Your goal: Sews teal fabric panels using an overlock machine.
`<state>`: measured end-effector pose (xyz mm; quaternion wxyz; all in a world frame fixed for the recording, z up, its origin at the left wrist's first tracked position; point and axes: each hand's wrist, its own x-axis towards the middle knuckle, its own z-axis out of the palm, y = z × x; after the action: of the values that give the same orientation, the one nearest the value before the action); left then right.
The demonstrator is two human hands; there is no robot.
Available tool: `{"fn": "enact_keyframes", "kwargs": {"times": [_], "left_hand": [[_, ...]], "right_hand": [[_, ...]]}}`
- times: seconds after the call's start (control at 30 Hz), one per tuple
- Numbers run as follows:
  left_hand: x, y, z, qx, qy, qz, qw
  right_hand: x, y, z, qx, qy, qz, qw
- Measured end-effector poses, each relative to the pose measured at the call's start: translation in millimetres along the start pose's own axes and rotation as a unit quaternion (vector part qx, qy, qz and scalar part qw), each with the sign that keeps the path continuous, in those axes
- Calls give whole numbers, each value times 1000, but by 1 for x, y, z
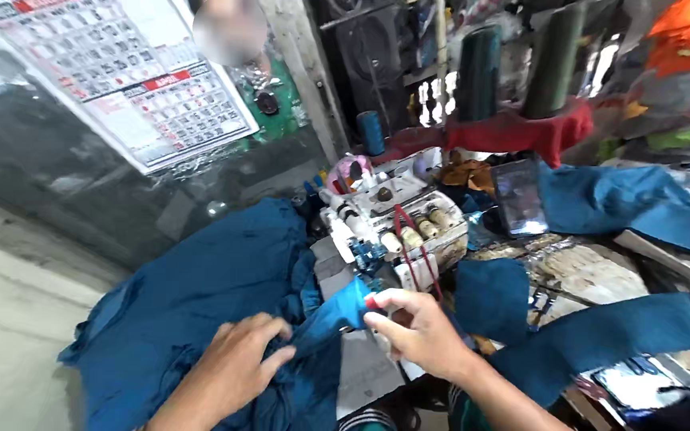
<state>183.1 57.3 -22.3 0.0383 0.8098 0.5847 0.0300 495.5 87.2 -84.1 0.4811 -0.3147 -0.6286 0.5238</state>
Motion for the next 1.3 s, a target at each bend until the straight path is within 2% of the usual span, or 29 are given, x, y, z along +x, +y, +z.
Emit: {"fn": "enact_keyframes", "kwargs": {"times": [0.1,0.13,0.2,0.33,0.5,0.6,0.7,0.77,0.87,0.93,1.0,1.03,1.1,1.2,1.3], "left_hand": [[30,57,-26,-49,134,93,985],[44,73,-28,-68,145,142,977],[67,87,-28,-67,99,200,973],[84,87,-33,-60,40,227,971],[83,79,-26,-190,27,199,961],[85,80,-26,-206,19,183,961],[90,85,-34,-185,-18,201,962],[95,91,-47,-168,-72,226,957],[98,104,-70,-48,-147,249,956],[96,112,-77,92,-133,241,957],[94,106,-72,148,-80,254,953],[94,100,-67,129,-60,263,954],[93,89,-53,8,-41,274,961],[95,84,-39,-166,-56,258,950],[99,85,-50,-151,-105,220,958]], "right_hand": [[-7,11,-1,-32,-9,-25,999],[-7,14,0,-43,-6,-39,998],[-6,18,1,-59,5,-67,996],[-6,17,0,-71,43,-76,994],[-2,18,4,-33,78,-44,995],[-2,15,4,-29,56,-30,998],[-4,17,2,-89,29,-51,994],[-8,15,1,-156,-11,-95,983],[-12,5,1,-220,-44,-152,963],[-8,7,-4,-227,-44,-131,964],[-5,17,-13,-218,-34,-103,970],[-5,21,-17,-200,-31,-98,974],[-9,26,-21,-139,-19,-106,984],[-15,30,-24,-113,19,-109,987],[-13,28,-30,-132,54,-97,985]]}}
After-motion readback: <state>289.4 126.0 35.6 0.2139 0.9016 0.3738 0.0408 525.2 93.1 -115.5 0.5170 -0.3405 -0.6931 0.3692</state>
